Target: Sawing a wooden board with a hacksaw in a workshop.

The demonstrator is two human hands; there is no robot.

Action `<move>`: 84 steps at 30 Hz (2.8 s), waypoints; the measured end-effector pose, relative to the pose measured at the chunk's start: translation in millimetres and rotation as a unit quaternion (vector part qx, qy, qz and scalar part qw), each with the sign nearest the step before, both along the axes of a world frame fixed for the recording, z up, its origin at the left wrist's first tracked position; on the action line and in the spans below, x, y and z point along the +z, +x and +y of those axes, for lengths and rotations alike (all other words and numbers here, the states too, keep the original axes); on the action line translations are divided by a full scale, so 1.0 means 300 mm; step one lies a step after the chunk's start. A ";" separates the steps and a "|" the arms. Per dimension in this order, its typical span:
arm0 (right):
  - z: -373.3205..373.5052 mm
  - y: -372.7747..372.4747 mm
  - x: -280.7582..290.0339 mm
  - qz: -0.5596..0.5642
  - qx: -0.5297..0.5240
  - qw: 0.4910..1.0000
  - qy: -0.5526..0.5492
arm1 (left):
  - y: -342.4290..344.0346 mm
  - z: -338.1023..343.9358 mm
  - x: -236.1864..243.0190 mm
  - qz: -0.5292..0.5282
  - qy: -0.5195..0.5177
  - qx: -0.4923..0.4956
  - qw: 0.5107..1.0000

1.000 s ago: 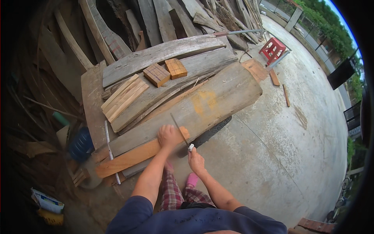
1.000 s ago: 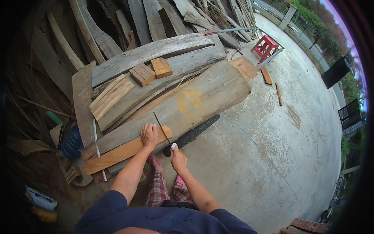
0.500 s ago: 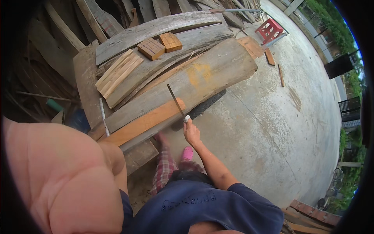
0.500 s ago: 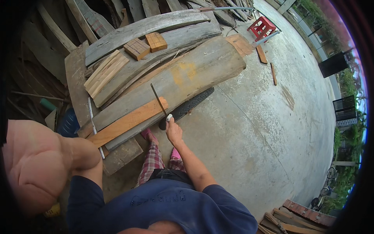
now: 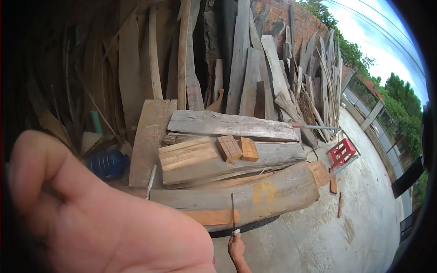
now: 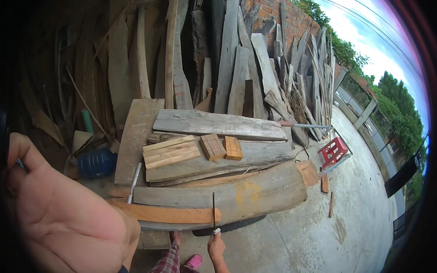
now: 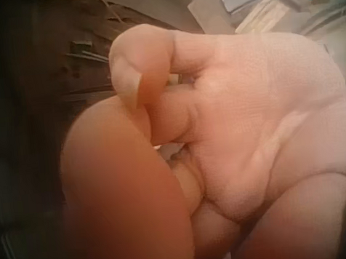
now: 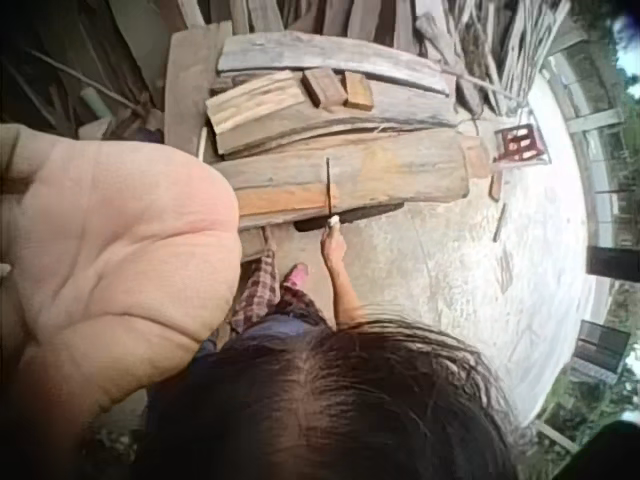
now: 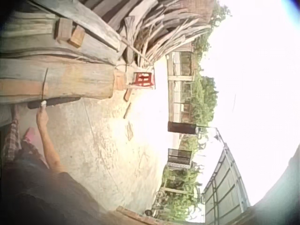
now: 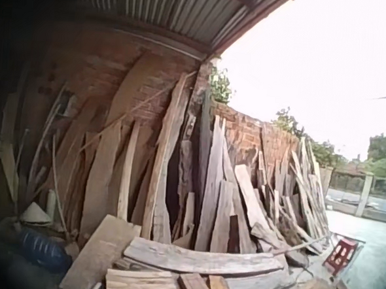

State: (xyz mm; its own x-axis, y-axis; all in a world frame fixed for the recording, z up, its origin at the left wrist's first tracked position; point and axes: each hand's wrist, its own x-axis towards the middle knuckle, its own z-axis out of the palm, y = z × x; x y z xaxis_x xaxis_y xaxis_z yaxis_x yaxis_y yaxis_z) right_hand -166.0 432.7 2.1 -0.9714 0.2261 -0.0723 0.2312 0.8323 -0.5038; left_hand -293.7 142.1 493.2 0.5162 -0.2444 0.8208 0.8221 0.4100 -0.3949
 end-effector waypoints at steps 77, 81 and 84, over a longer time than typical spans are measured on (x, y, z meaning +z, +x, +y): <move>0.026 0.115 -0.054 -0.090 -0.007 0.994 -0.063 | -0.110 0.620 -1.627 -0.795 -0.247 0.337 0.440; 0.009 -0.097 -0.008 -0.040 0.005 0.997 -0.060 | -0.105 0.638 -1.638 -0.790 -0.255 0.330 0.450; 0.024 -0.086 -0.021 -0.024 0.008 0.998 -0.051 | -0.109 0.644 -1.652 -0.798 -0.258 0.322 0.439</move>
State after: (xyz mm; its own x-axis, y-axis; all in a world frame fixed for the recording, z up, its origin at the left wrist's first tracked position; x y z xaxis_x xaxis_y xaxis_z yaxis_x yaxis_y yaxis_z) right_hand -191.8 439.8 -4.2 -0.9699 0.1992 -0.1399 0.2433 0.7807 -0.5756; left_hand -326.3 335.2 -2.5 -0.9916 -0.0384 0.1233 -0.0001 0.9551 0.2964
